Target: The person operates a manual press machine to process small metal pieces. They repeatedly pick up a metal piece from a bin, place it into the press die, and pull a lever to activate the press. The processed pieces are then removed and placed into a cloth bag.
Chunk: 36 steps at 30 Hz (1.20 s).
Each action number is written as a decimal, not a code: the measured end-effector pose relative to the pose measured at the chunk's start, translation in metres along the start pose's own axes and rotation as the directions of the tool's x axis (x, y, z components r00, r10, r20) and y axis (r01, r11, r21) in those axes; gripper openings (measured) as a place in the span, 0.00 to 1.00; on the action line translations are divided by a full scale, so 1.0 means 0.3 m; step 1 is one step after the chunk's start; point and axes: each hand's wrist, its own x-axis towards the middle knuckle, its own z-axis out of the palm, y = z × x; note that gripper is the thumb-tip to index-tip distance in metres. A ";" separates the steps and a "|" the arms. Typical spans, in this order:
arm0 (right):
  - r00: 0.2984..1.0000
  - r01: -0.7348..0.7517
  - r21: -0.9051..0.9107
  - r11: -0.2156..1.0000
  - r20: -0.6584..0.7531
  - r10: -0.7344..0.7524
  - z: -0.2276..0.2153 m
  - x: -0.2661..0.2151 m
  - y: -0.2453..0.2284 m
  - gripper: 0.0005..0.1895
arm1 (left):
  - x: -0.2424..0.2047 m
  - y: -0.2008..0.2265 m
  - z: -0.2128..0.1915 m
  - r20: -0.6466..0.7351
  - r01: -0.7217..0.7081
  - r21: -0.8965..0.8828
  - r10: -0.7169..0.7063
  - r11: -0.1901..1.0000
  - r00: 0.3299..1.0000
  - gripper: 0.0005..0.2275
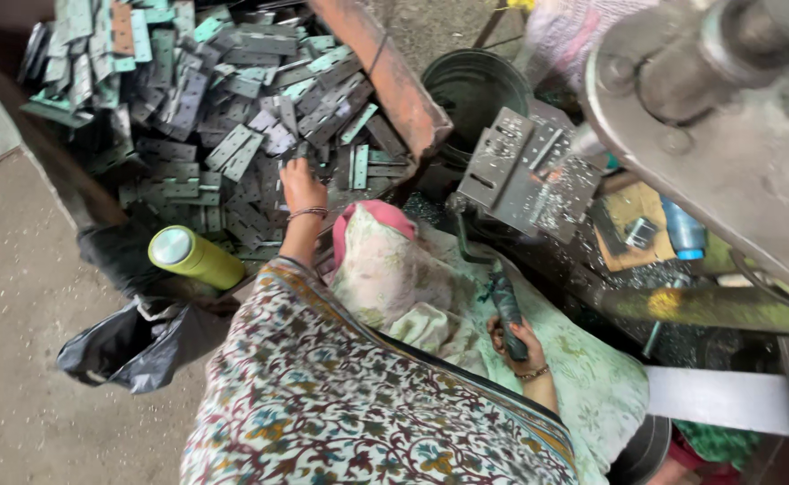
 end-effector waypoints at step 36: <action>0.998 0.029 -0.110 0.994 -0.052 -0.035 0.025 0.027 -0.014 0.36 | -0.426 1.020 0.073 0.492 -0.868 -0.079 0.777 0.490 0.393 0.09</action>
